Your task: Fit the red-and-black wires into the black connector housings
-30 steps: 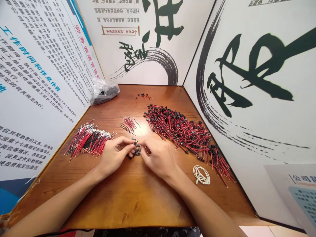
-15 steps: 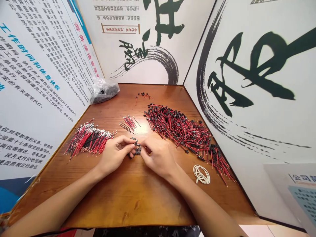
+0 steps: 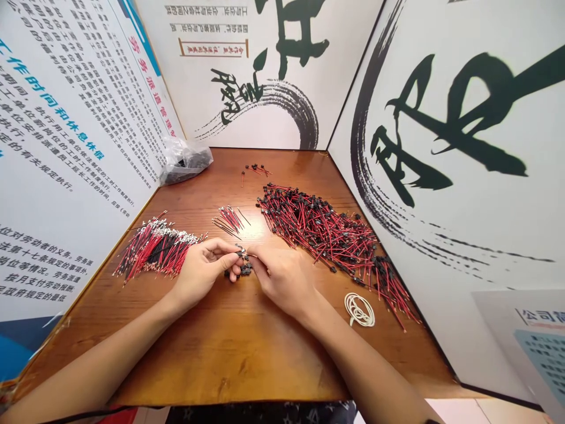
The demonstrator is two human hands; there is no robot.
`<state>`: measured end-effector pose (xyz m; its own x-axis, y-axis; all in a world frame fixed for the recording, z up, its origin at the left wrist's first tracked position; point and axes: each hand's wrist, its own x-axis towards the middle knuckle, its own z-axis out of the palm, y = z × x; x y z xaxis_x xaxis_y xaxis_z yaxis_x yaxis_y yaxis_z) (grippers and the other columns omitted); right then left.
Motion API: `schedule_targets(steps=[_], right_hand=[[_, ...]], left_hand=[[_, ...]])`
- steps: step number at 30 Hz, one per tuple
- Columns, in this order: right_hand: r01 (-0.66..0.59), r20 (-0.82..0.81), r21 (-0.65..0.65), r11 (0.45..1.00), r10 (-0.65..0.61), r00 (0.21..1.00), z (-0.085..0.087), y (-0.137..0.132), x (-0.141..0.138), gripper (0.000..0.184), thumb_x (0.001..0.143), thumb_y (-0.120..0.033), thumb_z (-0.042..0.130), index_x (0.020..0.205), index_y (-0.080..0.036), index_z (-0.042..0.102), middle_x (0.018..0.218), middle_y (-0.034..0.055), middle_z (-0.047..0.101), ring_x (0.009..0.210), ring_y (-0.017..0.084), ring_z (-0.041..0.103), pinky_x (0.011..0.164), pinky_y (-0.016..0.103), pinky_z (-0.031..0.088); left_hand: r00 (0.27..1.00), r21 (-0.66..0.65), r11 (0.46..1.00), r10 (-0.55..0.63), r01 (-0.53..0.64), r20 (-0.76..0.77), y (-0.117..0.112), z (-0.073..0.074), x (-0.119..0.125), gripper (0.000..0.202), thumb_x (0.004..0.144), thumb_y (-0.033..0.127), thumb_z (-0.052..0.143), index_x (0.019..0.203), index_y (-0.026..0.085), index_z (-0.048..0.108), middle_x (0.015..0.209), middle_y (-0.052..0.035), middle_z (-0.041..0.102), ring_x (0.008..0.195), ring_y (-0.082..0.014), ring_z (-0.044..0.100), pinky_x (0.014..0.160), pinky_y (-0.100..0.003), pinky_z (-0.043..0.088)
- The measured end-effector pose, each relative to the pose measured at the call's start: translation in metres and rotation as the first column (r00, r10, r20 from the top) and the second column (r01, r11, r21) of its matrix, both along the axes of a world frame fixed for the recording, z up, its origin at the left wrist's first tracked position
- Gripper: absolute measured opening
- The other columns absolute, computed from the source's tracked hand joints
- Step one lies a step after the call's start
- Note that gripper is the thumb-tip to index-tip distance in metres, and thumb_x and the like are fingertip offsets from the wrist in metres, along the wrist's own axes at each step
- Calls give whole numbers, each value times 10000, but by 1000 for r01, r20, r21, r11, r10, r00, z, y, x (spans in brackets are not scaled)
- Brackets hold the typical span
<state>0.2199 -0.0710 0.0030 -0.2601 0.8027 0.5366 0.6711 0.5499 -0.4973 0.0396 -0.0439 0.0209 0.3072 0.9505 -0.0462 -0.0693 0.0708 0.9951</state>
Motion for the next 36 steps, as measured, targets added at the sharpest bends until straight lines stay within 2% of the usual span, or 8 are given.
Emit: schedule_targets(steps=[5, 12, 17, 23, 28, 32, 34, 36], right_hand=[[-17, -68, -42, 999, 14, 998, 2, -1, -1, 66, 923, -180, 552, 889, -191, 608, 742, 13, 683, 614, 129, 600, 590, 244, 423], [-19, -102, 16, 1000, 20, 995, 2, -3, -4, 81, 903, -144, 564, 861, -192, 615, 742, 8, 696, 595, 119, 599, 583, 239, 423], [-34, -92, 87, 996, 42, 995, -3, -4, -6, 102, 909, -124, 547, 865, -187, 615, 719, 8, 696, 571, 120, 595, 561, 235, 418], [-9, -40, 143, 990, 15, 999, -8, -5, -9, 163, 924, -132, 526, 782, -184, 588, 656, 5, 669, 544, 120, 579, 556, 241, 395], [-31, -53, 96, 995, 36, 998, -3, -6, -9, 176, 931, -124, 520, 787, -186, 600, 676, 1, 655, 570, 118, 555, 579, 246, 397], [1, -17, 97, 995, 1, 1000, 9, -3, -4, 135, 921, -183, 556, 829, -195, 655, 802, 51, 662, 765, 185, 573, 698, 307, 440], [11, -59, 46, 999, -8, 998, 14, 0, 0, 117, 917, -212, 560, 883, -198, 671, 912, 76, 676, 875, 213, 585, 772, 343, 461], [-19, -127, -77, 997, 9, 992, 15, 3, 4, 128, 916, -217, 553, 906, -198, 679, 895, 63, 694, 829, 195, 611, 748, 328, 475]], left_hand=[[1000, 36, 999, -5, 5, -14, -1, 1, -1, 143, 751, 195, 715, 822, 91, 647, 630, -42, 699, 496, -118, 639, 478, -218, 529], [999, 45, 998, -48, 48, -11, -2, -3, 0, 134, 746, 166, 708, 851, 95, 665, 678, -61, 718, 562, -128, 663, 559, -237, 553], [999, 99, 994, -42, 44, -23, -4, -7, 0, 97, 759, 160, 693, 828, 96, 666, 668, -52, 704, 541, -111, 640, 546, -225, 538], [999, 138, 989, -53, 54, -11, -7, -13, 2, 77, 777, 173, 689, 802, 104, 668, 662, -39, 682, 536, -106, 626, 539, -227, 531], [999, 118, 993, -33, 32, 7, -6, -11, 2, 79, 771, 172, 694, 804, 111, 654, 651, -32, 686, 534, -109, 631, 541, -228, 531], [1000, 115, 993, -16, 17, -13, -2, -4, 0, 86, 760, 161, 697, 807, 113, 643, 639, -29, 689, 530, -119, 636, 532, -233, 532], [1000, 109, 994, 4, -1, -29, 1, 0, -3, 105, 758, 172, 707, 813, 112, 641, 646, -33, 694, 530, -123, 642, 535, -240, 541], [999, 108, 994, 27, -23, -41, 3, 2, -5, 131, 753, 186, 719, 828, 110, 645, 667, -41, 700, 553, -133, 655, 542, -247, 554]])
